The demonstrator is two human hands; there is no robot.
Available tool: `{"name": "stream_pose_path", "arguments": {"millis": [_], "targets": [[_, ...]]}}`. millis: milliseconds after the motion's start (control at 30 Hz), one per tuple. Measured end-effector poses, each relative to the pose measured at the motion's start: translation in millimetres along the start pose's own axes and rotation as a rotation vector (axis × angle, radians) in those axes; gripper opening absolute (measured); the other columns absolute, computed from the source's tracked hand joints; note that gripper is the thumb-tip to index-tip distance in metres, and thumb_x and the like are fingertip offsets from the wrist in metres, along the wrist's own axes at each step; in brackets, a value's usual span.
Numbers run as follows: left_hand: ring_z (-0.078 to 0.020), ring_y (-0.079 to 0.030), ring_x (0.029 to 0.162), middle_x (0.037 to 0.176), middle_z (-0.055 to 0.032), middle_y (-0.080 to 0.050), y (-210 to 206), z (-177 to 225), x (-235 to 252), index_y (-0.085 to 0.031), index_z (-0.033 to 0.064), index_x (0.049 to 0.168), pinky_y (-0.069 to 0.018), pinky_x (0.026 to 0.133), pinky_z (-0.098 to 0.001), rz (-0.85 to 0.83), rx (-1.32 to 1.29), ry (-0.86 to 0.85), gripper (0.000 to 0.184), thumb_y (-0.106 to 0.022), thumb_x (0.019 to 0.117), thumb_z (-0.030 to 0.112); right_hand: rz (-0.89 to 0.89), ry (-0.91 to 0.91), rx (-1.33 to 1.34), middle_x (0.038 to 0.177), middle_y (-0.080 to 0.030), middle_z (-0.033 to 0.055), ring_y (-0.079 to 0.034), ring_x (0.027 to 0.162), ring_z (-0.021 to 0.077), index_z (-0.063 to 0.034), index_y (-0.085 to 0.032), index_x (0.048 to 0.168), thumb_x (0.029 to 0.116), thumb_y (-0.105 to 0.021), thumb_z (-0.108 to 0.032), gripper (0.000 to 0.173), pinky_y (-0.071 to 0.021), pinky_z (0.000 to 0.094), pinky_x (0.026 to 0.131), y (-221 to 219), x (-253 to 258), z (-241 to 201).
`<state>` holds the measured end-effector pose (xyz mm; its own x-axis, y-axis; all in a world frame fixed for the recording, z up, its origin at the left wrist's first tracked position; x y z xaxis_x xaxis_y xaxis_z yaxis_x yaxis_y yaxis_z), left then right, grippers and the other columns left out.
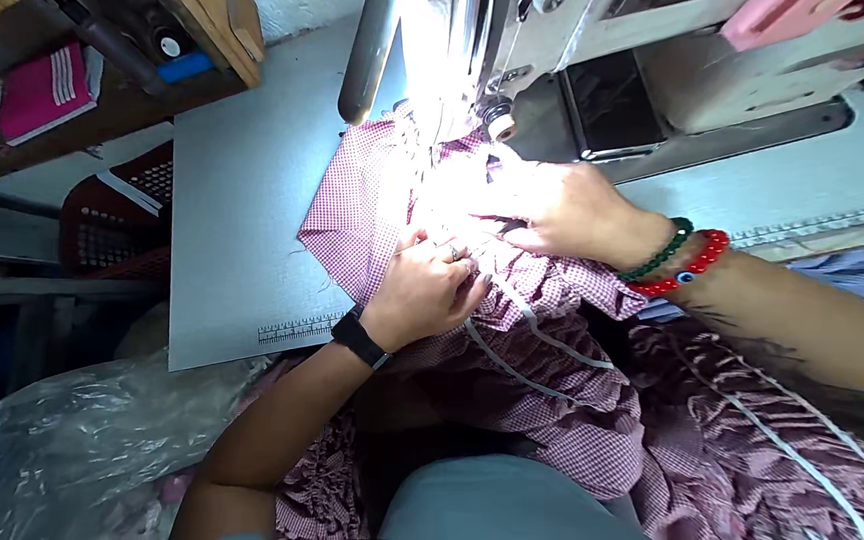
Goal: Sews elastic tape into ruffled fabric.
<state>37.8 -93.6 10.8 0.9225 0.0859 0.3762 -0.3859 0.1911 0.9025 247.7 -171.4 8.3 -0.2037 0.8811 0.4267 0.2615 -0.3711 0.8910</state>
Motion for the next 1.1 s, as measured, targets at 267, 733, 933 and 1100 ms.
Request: {"name": "stream_pose_path", "arguments": {"millis": [267,733,933,1100], "targets": [[-0.0146,-0.067,0.094,0.097,0.001,-0.075,2,-2,0,-0.081,0.0176,0.094,-0.0394,0.099,-0.0447,0.025,0.021,0.01,0.024,-0.061,0.0948,0.032,-0.046,0.015,0.021,0.136,-0.069,0.0089,-0.071,0.095,0.0415,-0.0202,-0.076,0.123,0.0925,-0.057,-0.028,0.037,-0.0541,0.0567,0.069,3,2,2],[-0.0146,-0.068,0.101,0.101,0.0009,-0.076,2,-7,2,-0.081,0.0176,0.095,-0.0378,0.105,-0.0477,0.002,-0.011,-0.003,0.023,-0.062,0.0946,0.03,0.022,0.06,0.061,0.12,-0.076,0.0099,-0.072,0.086,0.0371,-0.018,-0.08,0.114,0.0915,-0.056,-0.024,0.033,-0.0538,0.0534,0.068,-1,1,3],[-0.0163,-0.067,0.095,0.098,0.0019,-0.076,4,-12,7,-0.081,0.0191,0.095,-0.0395,0.097,-0.0488,-0.002,0.025,0.014,0.024,-0.061,0.0948,0.032,-0.025,0.094,0.039,0.118,-0.075,0.0099,-0.07,0.086,0.0371,-0.0194,-0.08,0.11,0.0907,-0.059,-0.026,0.029,-0.0526,0.0531,0.066,1,1,6],[-0.0188,-0.067,0.109,0.103,0.0001,-0.076,3,-14,9,-0.081,0.0172,0.092,-0.0344,0.107,-0.0537,0.001,-0.003,-0.003,0.023,-0.061,0.0946,0.029,-0.014,0.081,0.017,0.118,-0.075,0.0115,-0.071,0.086,0.0391,-0.0171,-0.08,0.107,0.0922,-0.059,-0.027,0.027,-0.0537,0.0543,0.066,0,1,6]]}}
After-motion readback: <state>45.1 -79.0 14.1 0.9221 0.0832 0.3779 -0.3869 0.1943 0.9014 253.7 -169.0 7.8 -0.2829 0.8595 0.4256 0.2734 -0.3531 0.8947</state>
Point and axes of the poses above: each hand's wrist, its own x-axis towards the middle knuckle, its own y-axis out of the back of the hand, z = x × y, the point moved 2 cm from there along x, towards the middle knuckle
